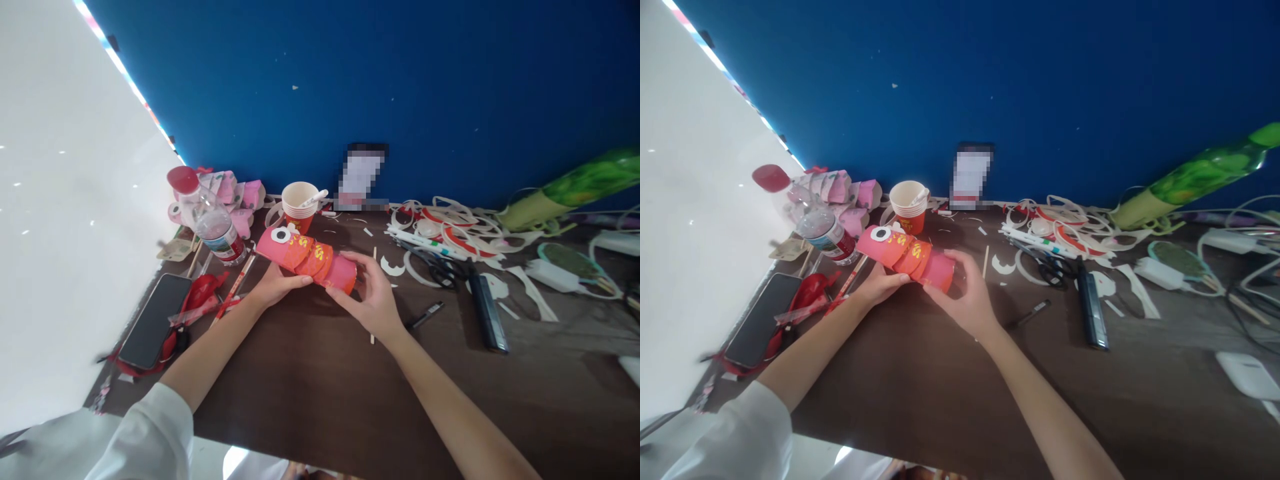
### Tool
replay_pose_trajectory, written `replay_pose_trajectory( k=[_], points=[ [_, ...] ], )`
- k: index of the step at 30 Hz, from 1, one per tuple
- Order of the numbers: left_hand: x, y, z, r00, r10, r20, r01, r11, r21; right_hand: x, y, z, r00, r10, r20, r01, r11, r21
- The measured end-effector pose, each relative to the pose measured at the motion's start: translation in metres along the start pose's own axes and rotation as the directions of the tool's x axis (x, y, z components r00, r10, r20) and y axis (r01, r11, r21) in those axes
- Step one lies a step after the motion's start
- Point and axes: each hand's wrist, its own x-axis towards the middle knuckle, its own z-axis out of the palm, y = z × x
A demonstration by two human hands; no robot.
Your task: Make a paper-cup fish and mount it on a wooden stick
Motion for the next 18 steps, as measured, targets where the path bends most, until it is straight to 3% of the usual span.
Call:
replay_pose_trajectory(
  k=[10,13,15,16,18],
  points=[
    [-0.003,-0.003,-0.004,1.000,-0.021,0.000,0.021,0.998,0.065,-0.001,0.005,-0.003,0.994,-0.112,0.010,0.113,0.992,-0.056],
    [-0.004,-0.003,-0.005,0.999,-0.030,-0.011,0.031,0.996,0.088,0.000,0.006,-0.007,0.975,-0.132,-0.181,0.124,0.991,-0.055],
    [-0.005,-0.002,-0.005,0.998,-0.053,-0.024,0.055,0.994,0.091,0.002,0.005,-0.011,0.958,-0.026,-0.284,0.032,0.999,0.018],
    [-0.006,-0.001,-0.005,0.997,-0.067,-0.028,0.070,0.993,0.093,0.003,0.003,-0.012,0.964,0.069,-0.258,-0.047,0.995,0.092],
    [-0.007,0.003,-0.003,0.995,-0.095,-0.017,0.096,0.987,0.126,0.006,-0.002,-0.013,0.967,0.244,-0.073,-0.219,0.944,0.248]
  ],
)
